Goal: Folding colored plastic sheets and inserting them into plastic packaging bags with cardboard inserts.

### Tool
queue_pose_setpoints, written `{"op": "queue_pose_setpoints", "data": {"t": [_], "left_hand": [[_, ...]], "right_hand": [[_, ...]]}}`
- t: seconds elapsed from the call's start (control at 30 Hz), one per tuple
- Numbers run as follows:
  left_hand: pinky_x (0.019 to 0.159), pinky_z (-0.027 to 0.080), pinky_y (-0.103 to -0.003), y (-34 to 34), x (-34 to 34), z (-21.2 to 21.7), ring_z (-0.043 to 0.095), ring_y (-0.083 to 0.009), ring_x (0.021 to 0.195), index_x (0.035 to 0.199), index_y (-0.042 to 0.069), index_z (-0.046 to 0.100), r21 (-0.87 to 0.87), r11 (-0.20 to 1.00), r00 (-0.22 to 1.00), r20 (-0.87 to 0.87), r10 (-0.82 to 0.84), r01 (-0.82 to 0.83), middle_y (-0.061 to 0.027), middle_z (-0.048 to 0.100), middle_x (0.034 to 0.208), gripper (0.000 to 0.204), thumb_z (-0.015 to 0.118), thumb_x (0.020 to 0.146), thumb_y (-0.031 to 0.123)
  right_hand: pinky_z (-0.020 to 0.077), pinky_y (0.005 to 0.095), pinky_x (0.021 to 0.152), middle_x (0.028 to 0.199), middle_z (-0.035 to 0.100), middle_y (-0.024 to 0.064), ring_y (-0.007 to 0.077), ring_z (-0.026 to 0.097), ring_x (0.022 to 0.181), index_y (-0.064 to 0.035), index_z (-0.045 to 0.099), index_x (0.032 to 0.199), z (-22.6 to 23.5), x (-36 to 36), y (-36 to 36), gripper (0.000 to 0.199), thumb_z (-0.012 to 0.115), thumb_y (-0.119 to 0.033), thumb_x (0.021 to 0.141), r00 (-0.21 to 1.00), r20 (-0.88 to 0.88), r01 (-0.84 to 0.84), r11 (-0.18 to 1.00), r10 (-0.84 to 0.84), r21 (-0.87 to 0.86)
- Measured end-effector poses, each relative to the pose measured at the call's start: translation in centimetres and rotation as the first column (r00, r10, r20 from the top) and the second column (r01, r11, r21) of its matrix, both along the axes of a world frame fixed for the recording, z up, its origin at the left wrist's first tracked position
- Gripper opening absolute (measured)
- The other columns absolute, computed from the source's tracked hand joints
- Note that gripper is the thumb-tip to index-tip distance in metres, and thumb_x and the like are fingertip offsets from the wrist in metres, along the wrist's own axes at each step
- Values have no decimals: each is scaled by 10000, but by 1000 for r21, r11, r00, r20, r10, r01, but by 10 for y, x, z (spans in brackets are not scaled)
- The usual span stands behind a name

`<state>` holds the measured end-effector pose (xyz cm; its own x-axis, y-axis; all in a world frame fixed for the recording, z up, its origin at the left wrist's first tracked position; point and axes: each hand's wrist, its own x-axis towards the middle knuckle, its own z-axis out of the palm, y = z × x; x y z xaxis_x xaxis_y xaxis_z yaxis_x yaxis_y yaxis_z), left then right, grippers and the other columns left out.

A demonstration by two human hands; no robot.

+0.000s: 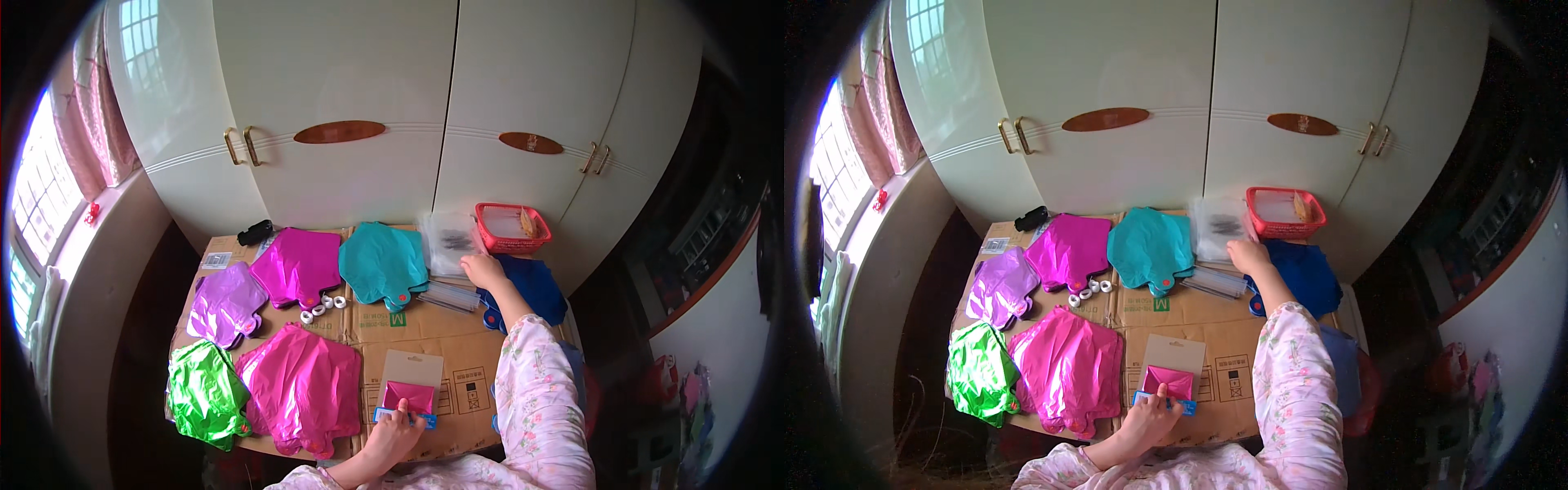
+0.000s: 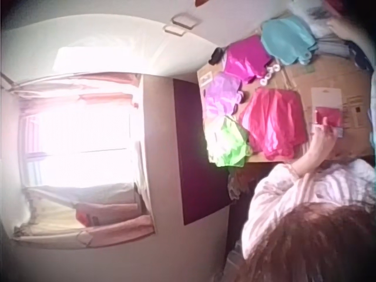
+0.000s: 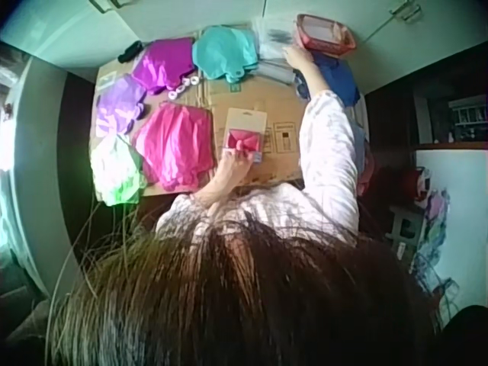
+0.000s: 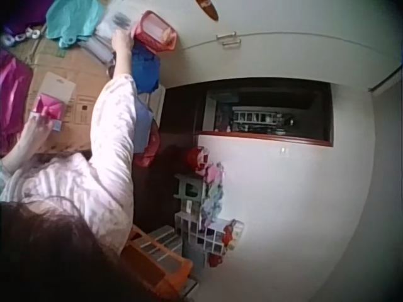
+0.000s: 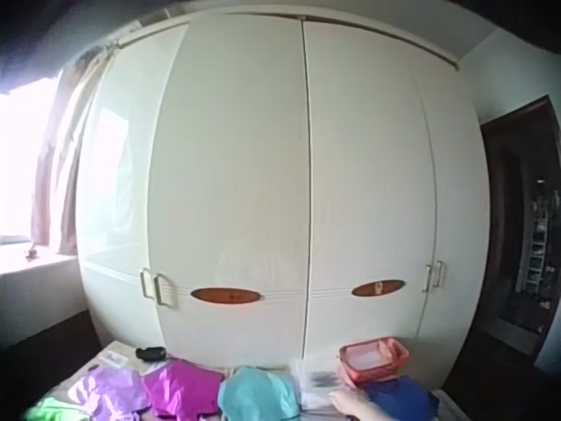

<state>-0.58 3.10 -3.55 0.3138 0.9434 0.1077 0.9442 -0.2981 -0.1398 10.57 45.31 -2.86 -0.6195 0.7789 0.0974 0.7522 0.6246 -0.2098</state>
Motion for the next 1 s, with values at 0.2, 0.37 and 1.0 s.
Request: {"op": "queue_pose_setpoints", "data": {"t": [0.2,0.37,1.0], "left_hand": [[589,541,-329,2,-1,4,656,-290,845,1016,6,528,18,1000,999,29,-15,15,-372,581,1141,267,569,796,150],[565,544,-321,4,-1,7,664,-285,853,1009,11,529,20,999,999,31,-30,30,-367,587,1133,261,571,790,146],[599,535,-326,1,-5,-3,640,-288,897,1025,50,535,120,993,999,36,-23,19,-303,613,1106,259,573,794,159]], "right_hand": [[529,407,701,838,696,71,283,673,832,-156,679,901,4,-9,-18,158,663,-289,816,972,-195,150,986,-134,72],[519,387,677,804,700,69,271,677,796,-139,675,849,7,-4,-17,172,705,-297,785,936,-296,178,982,-189,-64],[478,411,585,672,598,118,324,610,636,-89,573,813,47,-10,-86,85,650,-89,780,779,-559,56,855,286,516]]}}
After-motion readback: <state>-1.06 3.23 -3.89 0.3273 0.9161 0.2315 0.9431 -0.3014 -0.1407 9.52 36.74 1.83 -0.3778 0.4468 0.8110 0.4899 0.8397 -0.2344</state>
